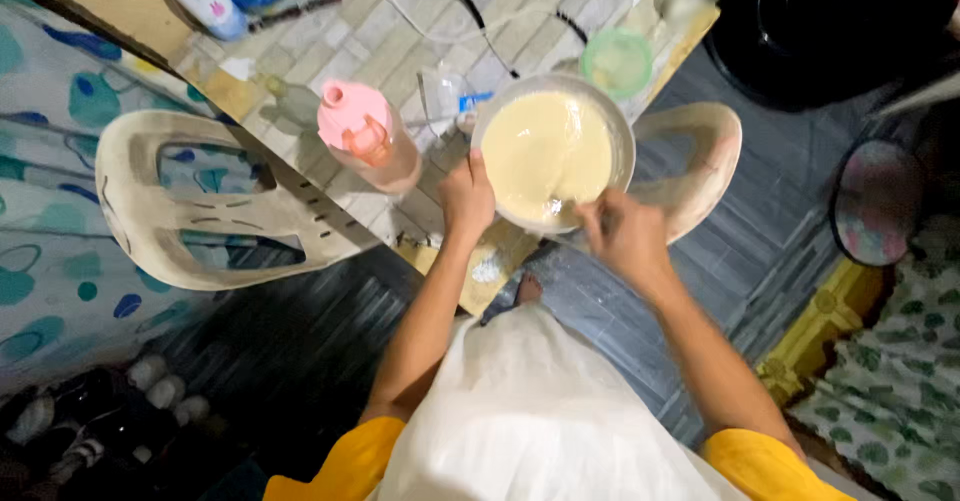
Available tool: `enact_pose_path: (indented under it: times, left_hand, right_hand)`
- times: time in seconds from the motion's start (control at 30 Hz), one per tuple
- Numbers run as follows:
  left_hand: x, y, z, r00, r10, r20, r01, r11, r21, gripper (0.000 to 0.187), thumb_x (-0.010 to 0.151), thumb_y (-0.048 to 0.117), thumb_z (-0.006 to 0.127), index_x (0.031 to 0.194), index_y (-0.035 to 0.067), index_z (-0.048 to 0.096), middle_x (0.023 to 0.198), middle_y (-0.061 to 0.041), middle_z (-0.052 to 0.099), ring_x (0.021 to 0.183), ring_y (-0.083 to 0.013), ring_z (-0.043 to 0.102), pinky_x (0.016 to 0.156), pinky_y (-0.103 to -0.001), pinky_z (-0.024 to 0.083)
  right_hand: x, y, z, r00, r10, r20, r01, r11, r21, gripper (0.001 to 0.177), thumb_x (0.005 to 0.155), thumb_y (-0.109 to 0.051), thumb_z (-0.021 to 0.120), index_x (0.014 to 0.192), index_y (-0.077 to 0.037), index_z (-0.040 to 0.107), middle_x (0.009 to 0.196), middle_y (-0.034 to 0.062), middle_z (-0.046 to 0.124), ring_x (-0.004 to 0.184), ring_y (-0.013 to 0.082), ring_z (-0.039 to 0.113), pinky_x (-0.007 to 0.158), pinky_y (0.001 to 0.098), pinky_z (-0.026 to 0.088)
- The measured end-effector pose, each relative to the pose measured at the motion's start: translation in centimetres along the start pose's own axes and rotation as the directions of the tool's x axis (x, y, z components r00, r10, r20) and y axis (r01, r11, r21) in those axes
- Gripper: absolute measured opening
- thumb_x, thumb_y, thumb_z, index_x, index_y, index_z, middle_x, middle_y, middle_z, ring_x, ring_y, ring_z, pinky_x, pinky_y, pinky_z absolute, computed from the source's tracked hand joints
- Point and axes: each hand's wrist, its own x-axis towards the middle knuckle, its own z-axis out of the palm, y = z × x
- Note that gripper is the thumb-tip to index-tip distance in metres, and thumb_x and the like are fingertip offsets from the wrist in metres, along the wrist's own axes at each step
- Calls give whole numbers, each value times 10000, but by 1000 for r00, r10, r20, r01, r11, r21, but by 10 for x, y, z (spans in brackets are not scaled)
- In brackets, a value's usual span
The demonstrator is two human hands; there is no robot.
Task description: The person stirs a mixture in a bowl using a fork and a spoon, then opens a small blue packet and adds the contents to the batter. They continue stirring the batter until it reaches a uniform consistency.
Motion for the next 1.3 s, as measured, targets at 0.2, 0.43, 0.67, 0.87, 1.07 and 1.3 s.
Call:
enact_pose_path:
  times: [0.2, 0.43, 0.67, 0.87, 1.07, 1.3]
  left_hand:
    - [-9, 1, -6, 1000, -17, -4, 17, 1000, 14, 503, 1078, 355, 376, 1005, -8, 717, 920, -277, 714, 896, -488, 679, 809, -551, 508]
    - [-7, -6, -2, 1000, -16, -25, 17, 999, 52, 527, 1061, 367, 382, 956, -13, 732, 901, -283, 713, 871, -489, 683, 802, -555, 501]
    - [-2, -12, 2, 1000, -10, 3, 10, 1000, 25, 548, 1073, 374, 375, 960, -39, 716, 891, -306, 695, 875, -508, 667, 779, -567, 496]
    - [-6, -3, -4, 1000, -16, -5, 16, 1000, 26, 554, 1076, 374, 372, 948, -39, 718, 902, -302, 703, 900, -501, 672, 801, -561, 499]
    - [-5, 3, -7, 996, -91, 27, 88, 993, 80, 554, 1082, 368, 360, 956, -31, 723, 924, -290, 707, 921, -496, 669, 840, -552, 494]
    - [-9, 0, -4, 997, -70, -23, 71, 997, 30, 539, 1075, 385, 396, 942, -28, 718, 905, -290, 710, 900, -495, 679, 822, -560, 505]
  right_hand:
    - [-4, -5, 3, 996, -55, -63, 51, 997, -64, 231, 959, -176, 783, 873, 13, 682, 752, 186, 701, 633, 279, 709, 603, 377, 559]
    - [6, 5, 4, 986, -155, 57, 161, 981, -112, 177, 908, -159, 781, 868, -3, 710, 652, 193, 655, 560, 305, 646, 565, 414, 498]
    - [15, 13, 4, 988, -143, -58, 126, 963, -239, 168, 964, -130, 791, 866, -21, 709, 765, 188, 699, 611, 324, 674, 580, 400, 515]
    - [9, 0, -1, 979, 53, -196, -68, 995, -71, 136, 998, -142, 772, 942, -25, 732, 843, 165, 739, 684, 277, 730, 627, 375, 556]
    - [6, 1, -2, 960, 110, -259, -105, 994, 35, 178, 1009, -177, 736, 939, -24, 678, 886, 147, 765, 739, 225, 766, 656, 352, 593]
    - [6, 13, 5, 991, -8, -133, 5, 1000, -22, 153, 976, -144, 745, 909, -17, 690, 854, 176, 751, 688, 253, 727, 621, 364, 561]
